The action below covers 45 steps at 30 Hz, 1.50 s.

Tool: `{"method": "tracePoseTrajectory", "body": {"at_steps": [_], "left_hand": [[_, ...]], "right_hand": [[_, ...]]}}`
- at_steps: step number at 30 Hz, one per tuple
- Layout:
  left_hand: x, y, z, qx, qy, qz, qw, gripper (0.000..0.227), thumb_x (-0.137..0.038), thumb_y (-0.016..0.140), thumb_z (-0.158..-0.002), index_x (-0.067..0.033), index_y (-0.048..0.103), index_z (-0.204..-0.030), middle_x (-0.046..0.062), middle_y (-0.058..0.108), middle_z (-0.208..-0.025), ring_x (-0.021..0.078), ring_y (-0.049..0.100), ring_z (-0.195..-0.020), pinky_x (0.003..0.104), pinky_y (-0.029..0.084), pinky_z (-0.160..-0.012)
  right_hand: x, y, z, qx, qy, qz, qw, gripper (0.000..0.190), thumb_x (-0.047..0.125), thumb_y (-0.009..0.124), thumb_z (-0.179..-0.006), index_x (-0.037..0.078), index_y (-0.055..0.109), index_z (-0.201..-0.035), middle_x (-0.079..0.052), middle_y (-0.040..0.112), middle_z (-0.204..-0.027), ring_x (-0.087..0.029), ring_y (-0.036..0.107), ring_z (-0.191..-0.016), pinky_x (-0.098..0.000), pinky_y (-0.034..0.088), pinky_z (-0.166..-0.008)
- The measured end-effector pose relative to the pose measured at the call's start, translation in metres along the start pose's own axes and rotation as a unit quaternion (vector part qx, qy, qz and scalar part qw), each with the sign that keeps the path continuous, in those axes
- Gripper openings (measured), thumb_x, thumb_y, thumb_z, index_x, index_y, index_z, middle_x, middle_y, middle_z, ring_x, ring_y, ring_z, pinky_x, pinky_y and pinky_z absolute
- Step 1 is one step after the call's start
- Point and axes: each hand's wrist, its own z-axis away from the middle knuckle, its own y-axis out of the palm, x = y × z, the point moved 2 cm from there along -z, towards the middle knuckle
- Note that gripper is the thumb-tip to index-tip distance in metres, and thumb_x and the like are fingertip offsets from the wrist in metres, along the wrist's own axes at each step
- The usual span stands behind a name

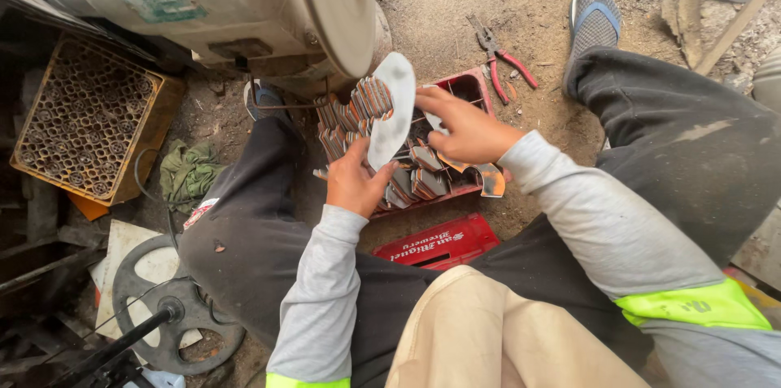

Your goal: The person sits on the ground and repeatedly picks up small metal pieces from a red crate, presses them against a rotating grinding wheel to smooth or shape them, and returns them to the crate. The process is repeated for multiple pieces throughout the clip.

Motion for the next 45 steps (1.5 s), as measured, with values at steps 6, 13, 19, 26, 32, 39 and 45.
{"method": "tracePoseTrajectory", "body": {"at_steps": [6,13,19,26,32,39,45], "left_hand": [[-0.020,-0.004,0.003,-0.031,0.086,-0.073,0.993,0.047,-0.017,0.084,-0.079,0.0025,0.066,-0.117,0.016,0.071,-0.074,0.0259,0.070,-0.061,0.037,0.054,-0.060],[-0.023,0.000,-0.003,0.009,0.028,-0.023,0.999,0.046,-0.021,0.085,-0.080,0.0028,0.068,-0.116,0.012,0.072,-0.072,0.0161,0.068,-0.058,0.031,0.054,-0.058],[-0.011,0.017,-0.014,0.107,-0.068,0.299,0.946,0.047,-0.019,0.076,-0.090,0.0063,0.062,-0.127,0.002,0.074,-0.089,0.0048,0.064,-0.072,0.023,0.048,-0.056],[-0.006,0.010,-0.055,0.133,-0.082,0.476,0.866,0.045,-0.023,0.075,-0.095,0.0083,0.064,-0.126,0.004,0.062,-0.078,0.0119,0.055,-0.061,0.031,0.051,-0.060],[-0.006,-0.001,-0.090,0.116,-0.100,0.524,0.838,0.035,-0.024,0.075,-0.096,0.0043,0.063,-0.113,0.005,0.062,-0.085,0.0136,0.052,-0.064,0.034,0.048,-0.062],[0.003,0.001,-0.074,0.139,-0.112,0.543,0.821,0.035,-0.025,0.074,-0.096,0.0030,0.062,-0.114,0.005,0.061,-0.083,0.0141,0.053,-0.065,0.034,0.051,-0.064],[0.008,0.011,-0.020,0.087,-0.071,0.359,0.926,0.046,-0.017,0.077,-0.091,0.0046,0.061,-0.128,0.006,0.069,-0.087,0.0131,0.062,-0.070,0.032,0.052,-0.061]], "right_hand": [[-0.007,-0.011,0.009,-0.065,0.021,0.087,0.994,0.055,0.009,0.058,-0.087,-0.005,0.053,-0.140,-0.024,0.057,-0.140,-0.038,0.055,-0.131,-0.0422,0.045,-0.108],[0.001,-0.014,0.000,-0.109,0.049,0.030,0.992,0.052,0.009,0.058,-0.089,-0.003,0.054,-0.139,-0.021,0.066,-0.124,-0.032,0.067,-0.111,-0.0396,0.053,-0.093],[0.011,-0.012,-0.009,-0.129,0.019,0.009,0.991,0.052,0.002,0.054,-0.088,-0.002,0.054,-0.140,-0.020,0.064,-0.128,-0.033,0.066,-0.120,-0.0402,0.053,-0.096],[0.012,-0.005,-0.055,-0.154,-0.064,0.062,0.984,0.069,-0.004,0.050,-0.085,-0.011,0.035,-0.153,-0.030,0.041,-0.149,-0.044,0.044,-0.140,-0.0443,0.039,-0.117],[-0.006,-0.003,-0.097,-0.210,-0.076,0.117,0.968,0.071,-0.007,0.050,-0.082,-0.013,0.037,-0.152,-0.032,0.038,-0.152,-0.048,0.036,-0.145,-0.0480,0.031,-0.124],[0.005,0.003,-0.083,-0.203,-0.064,0.141,0.967,0.069,-0.002,0.055,-0.082,-0.015,0.040,-0.148,-0.031,0.039,-0.150,-0.047,0.037,-0.143,-0.0509,0.030,-0.122],[0.015,0.002,-0.031,-0.094,-0.098,0.112,0.984,0.068,-0.001,0.057,-0.079,-0.009,0.047,-0.146,-0.029,0.045,-0.148,-0.045,0.041,-0.142,-0.0494,0.033,-0.121]]}}
